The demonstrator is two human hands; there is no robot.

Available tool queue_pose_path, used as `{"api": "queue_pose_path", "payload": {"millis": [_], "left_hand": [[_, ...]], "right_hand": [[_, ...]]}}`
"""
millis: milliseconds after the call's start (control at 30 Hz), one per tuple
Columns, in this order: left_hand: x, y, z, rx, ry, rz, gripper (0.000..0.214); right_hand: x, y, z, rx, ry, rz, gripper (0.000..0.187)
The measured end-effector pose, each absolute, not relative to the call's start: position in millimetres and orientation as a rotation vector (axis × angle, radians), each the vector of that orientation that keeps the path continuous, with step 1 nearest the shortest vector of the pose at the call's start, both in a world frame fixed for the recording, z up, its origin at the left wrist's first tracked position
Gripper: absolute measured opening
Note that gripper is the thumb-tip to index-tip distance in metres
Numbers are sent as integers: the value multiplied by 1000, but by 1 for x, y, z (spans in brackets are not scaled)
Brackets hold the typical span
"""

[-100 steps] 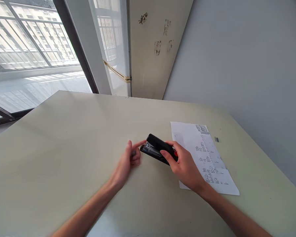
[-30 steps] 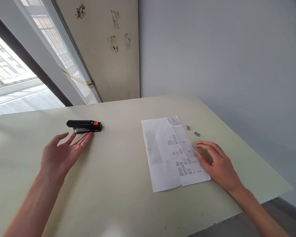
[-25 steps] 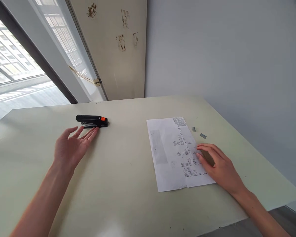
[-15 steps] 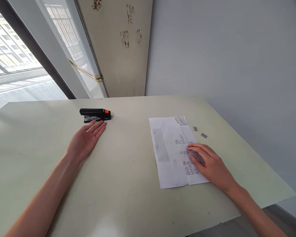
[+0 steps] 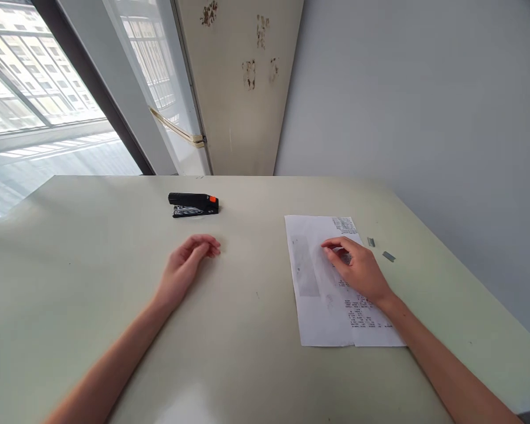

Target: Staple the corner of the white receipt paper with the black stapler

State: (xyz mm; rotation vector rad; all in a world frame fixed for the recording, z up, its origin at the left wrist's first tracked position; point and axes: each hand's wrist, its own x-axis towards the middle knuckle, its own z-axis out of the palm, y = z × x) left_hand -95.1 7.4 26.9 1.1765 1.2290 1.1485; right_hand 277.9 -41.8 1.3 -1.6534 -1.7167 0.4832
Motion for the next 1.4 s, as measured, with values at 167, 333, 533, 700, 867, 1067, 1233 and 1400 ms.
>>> {"api": "queue_pose_path", "payload": {"millis": [167, 333, 533, 700, 867, 1067, 1233, 1400], "left_hand": [[-93, -7, 24, 1474, 1248, 933, 24], [-91, -2, 21, 1587, 1285, 861, 24], [-93, -1, 21, 1578, 1349, 886, 26], [-92, -1, 24, 1610, 1363, 842, 27], [-92, 0, 25, 1670, 1373, 802, 29], [-95, 2, 22, 1721, 1396, 767, 32], [-93, 3, 23, 1753, 1409, 775, 35], [-93, 6, 23, 1760, 1438, 767, 39]], "right_hand": [[279, -40, -6, -1637, -1690, 525, 28], [281, -44, -6, -1643, -1684, 550, 23], [277, -42, -5, -1603, -1757, 493, 20], [278, -42, -6, -1596, -1775, 486, 19], [278, -44, -4, -1606, -1766, 498, 19], [279, -44, -5, -1604, -1764, 499, 19], [281, -43, -6, -1582, -1727, 518, 21], [280, -42, 3, -1542, -1522, 719, 26]]}}
